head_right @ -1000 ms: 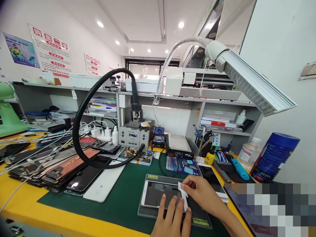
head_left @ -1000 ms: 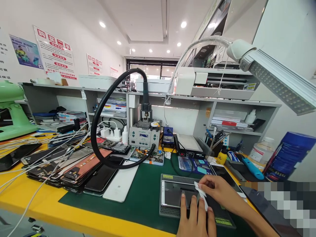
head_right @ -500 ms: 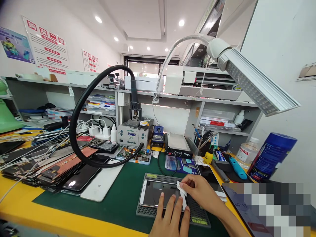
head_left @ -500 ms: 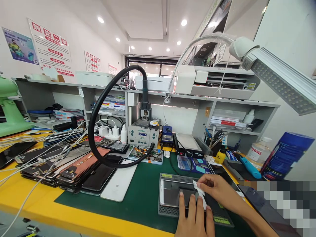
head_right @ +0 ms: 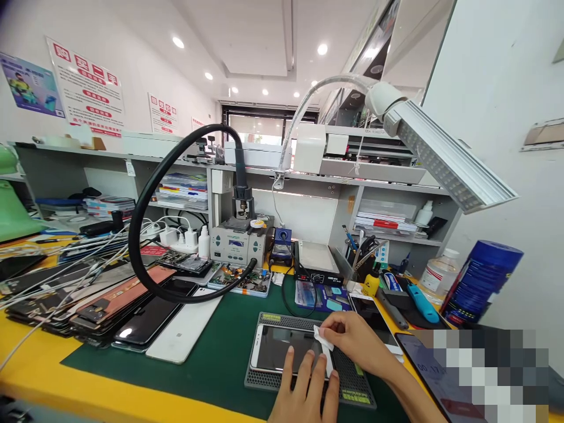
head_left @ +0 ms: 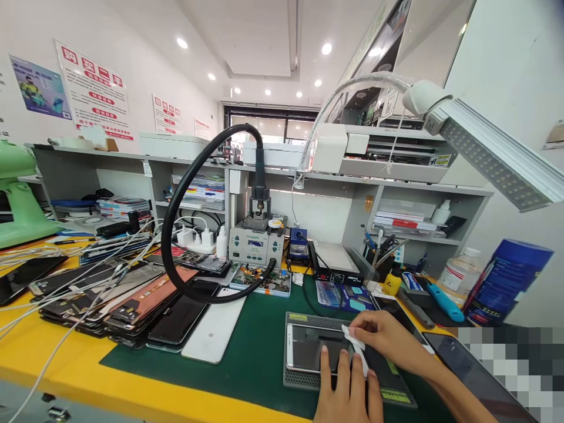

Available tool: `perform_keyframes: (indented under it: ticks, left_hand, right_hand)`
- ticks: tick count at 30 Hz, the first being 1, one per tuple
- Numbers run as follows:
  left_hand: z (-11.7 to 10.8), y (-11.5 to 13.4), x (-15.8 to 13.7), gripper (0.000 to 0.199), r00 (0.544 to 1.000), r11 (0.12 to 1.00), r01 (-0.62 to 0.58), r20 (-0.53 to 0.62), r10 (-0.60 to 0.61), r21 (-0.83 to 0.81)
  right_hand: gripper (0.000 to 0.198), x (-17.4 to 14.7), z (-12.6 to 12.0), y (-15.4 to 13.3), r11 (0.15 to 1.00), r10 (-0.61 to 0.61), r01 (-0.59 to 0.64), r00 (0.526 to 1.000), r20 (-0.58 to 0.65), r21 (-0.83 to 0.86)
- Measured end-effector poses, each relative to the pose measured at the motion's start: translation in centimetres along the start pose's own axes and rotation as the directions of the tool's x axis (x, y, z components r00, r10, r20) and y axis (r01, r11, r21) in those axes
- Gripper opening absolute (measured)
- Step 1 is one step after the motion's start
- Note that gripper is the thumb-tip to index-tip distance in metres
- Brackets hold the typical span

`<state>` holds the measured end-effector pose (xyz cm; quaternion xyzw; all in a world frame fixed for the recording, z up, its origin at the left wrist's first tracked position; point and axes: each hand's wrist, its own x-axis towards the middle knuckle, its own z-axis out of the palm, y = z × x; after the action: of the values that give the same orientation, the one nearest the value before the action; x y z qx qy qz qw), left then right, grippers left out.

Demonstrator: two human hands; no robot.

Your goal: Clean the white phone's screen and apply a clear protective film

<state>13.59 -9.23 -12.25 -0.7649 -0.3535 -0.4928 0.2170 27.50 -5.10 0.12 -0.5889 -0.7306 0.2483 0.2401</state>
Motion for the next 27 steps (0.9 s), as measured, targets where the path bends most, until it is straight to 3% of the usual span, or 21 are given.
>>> perform_keyframes:
  ticks: [11, 19, 27]
  left_hand:
    - [1.2, 0.6, 0.1, 0.011, 0.982, 0.997, 0.070, -0.181, -0.062, 0.038]
    - [1.2, 0.4, 0.2, 0.009, 0.994, 0.995, 0.018, -0.113, -0.006, 0.100]
    - [0.7, 0.2, 1.2, 0.010, 0.963, 0.995, 0.050, -0.269, -0.025, 0.086]
  right_hand:
    - [0.022, 1.9, 0.7, -2.5, 0.995, -0.053, 0.058, 0.996, 0.069, -0.078]
    - [0.021, 4.1, 2.7, -5.3, 0.985, -0.129, 0.142, 0.983, 0.134, -0.093]
    - [0.018, 6.2, 5.2, -7.7, 0.966, -0.221, 0.240, 0.961, 0.168, -0.101]
